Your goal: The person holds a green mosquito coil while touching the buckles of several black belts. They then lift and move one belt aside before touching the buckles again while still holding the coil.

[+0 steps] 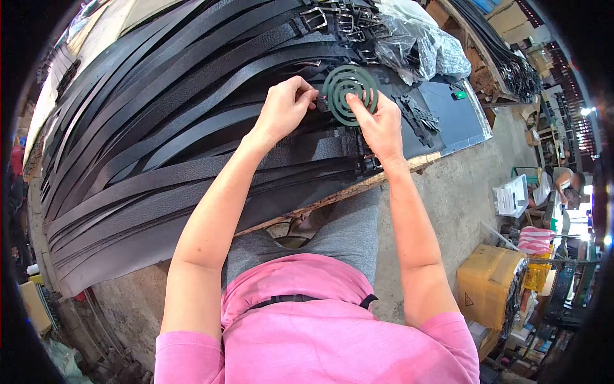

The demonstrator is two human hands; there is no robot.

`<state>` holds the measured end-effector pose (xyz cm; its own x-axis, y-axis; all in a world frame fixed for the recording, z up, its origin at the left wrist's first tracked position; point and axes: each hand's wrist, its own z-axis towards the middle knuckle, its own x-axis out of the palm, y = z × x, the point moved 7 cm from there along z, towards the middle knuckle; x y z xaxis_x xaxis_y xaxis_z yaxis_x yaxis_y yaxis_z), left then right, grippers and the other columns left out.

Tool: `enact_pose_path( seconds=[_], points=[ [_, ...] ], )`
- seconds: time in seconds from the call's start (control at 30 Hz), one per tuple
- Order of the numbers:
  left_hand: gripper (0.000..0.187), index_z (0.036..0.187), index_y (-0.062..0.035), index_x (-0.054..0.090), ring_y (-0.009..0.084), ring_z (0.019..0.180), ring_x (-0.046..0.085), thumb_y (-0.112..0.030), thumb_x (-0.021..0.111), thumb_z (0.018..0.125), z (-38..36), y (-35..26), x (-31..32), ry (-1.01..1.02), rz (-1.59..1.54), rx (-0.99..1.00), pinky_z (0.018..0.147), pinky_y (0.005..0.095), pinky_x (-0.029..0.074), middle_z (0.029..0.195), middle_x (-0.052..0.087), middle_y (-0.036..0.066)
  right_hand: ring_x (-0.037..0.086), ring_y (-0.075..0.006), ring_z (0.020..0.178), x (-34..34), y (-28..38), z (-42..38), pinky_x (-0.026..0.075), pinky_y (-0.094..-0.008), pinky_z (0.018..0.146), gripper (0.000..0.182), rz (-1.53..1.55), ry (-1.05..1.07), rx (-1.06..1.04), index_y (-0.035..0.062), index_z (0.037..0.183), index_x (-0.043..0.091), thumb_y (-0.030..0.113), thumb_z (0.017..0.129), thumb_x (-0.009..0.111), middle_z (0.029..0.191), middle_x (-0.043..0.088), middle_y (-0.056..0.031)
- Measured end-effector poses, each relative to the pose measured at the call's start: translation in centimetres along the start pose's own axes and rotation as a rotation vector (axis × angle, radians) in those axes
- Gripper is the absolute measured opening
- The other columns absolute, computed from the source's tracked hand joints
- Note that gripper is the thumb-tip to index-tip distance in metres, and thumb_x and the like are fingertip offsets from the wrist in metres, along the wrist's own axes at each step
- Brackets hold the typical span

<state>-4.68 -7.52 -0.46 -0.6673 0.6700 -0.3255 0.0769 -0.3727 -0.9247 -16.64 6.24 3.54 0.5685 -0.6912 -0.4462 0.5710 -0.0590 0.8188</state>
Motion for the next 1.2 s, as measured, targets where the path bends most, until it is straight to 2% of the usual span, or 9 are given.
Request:
enact_pose_path(
  seconds=[0.07,0.1,0.23,0.57,0.67,0.77,0.87,1.0,1.2],
  points=[
    [0.016,0.096,0.0048,0.067,0.0157,0.082,0.069,-0.009,0.061,0.089,-0.1,-0.4,0.1,0.028,0.088,-0.005,0.074,0.0287,0.053,0.087,0.071,0.012,0.065,-0.0172,0.068,-0.7,-1.0,0.1,0.049,-0.0319,0.065,0.017,0.046,-0.066,0.023,-0.0026,0.087,0.067,0.015,0.086,0.067,0.076,0.068,-0.0132],
    [0.018,0.097,0.0048,0.067,0.0160,0.082,0.069,-0.011,0.062,0.088,-0.1,-0.4,0.3,0.039,0.098,-0.009,0.075,0.0291,0.053,0.088,0.071,0.012,0.061,-0.0114,0.066,-1.1,-0.9,0.1,0.048,-0.0296,0.064,0.018,0.116,-0.085,0.064,-0.0030,0.086,0.067,0.015,0.086,0.068,0.074,0.069,-0.0098],
    [0.025,0.096,0.0046,0.069,0.0171,0.080,0.068,-0.017,0.068,0.085,0.2,-0.5,0.8,0.043,0.102,-0.014,0.075,0.0308,0.053,0.088,0.072,0.014,0.055,-0.0060,0.066,-2.7,-0.2,0.2,0.046,-0.0266,0.062,0.017,0.094,-0.107,0.069,-0.0035,0.087,0.067,0.014,0.087,0.068,0.073,0.068,-0.0059],
    [0.027,0.077,0.0028,0.073,0.0270,0.073,0.070,-0.024,0.078,0.074,1.5,-1.9,1.7,-0.003,0.314,-0.126,0.073,0.0365,0.052,0.076,0.069,0.022,0.058,-0.0095,0.064,-3.3,-0.7,-0.1,0.047,-0.0285,0.061,0.019,0.053,-0.168,0.036,-0.0028,0.084,0.065,0.015,0.086,0.069,0.072,0.068,-0.0097],
    [0.034,0.084,0.0023,0.073,0.0191,0.070,0.067,-0.030,0.080,0.074,2.2,-0.4,1.8,-0.043,0.321,-0.104,0.069,0.0325,0.051,0.075,0.070,0.016,0.058,-0.0104,0.063,-3.5,-0.7,-0.3,0.047,-0.0291,0.061,0.019,0.063,-0.168,0.019,-0.0028,0.083,0.065,0.016,0.086,0.069,0.072,0.068,-0.0106],
    [0.032,0.084,0.0004,0.072,0.0178,0.069,0.065,-0.028,0.081,0.073,2.0,-0.6,1.9,0.079,0.209,-0.105,0.067,0.0318,0.051,0.076,0.068,0.014,0.058,-0.0099,0.062,-3.5,-1.2,-0.5,0.047,-0.0292,0.060,0.019,0.077,-0.123,0.038,-0.0027,0.085,0.066,0.016,0.086,0.069,0.070,0.068,-0.0098],
    [0.030,0.084,0.0002,0.072,0.0170,0.069,0.062,-0.026,0.081,0.074,0.2,-2.7,1.6,0.089,0.312,0.103,0.066,0.0312,0.051,0.082,0.064,0.011,0.057,-0.0088,0.061,-3.4,-1.1,-0.8,0.046,-0.0287,0.059,0.018,0.076,-0.071,0.073,-0.0024,0.086,0.067,0.015,0.086,0.068,0.069,0.067,-0.0089],
    [0.022,0.083,0.0006,0.070,0.0166,0.070,0.058,-0.017,0.079,0.074,-0.3,-2.6,2.0,0.020,0.339,0.165,0.065,0.0303,0.050,0.088,0.059,0.008,0.055,-0.0072,0.060,-2.9,-0.2,-0.8,0.045,-0.0276,0.057,0.017,0.063,-0.033,0.066,-0.0018,0.087,0.068,0.015,0.086,0.068,0.068,0.067,-0.0076],
    [0.016,0.088,0.0006,0.069,0.0147,0.076,0.058,-0.014,0.072,0.082,-0.2,-1.9,2.0,0.056,0.260,0.093,0.070,0.0287,0.049,0.094,0.058,0.009,0.053,-0.0074,0.058,-2.7,0.0,-0.7,0.044,-0.0277,0.055,0.018,0.008,-0.007,0.047,-0.0012,0.087,0.068,0.017,0.085,0.068,0.067,0.066,-0.0077]
  ],
)
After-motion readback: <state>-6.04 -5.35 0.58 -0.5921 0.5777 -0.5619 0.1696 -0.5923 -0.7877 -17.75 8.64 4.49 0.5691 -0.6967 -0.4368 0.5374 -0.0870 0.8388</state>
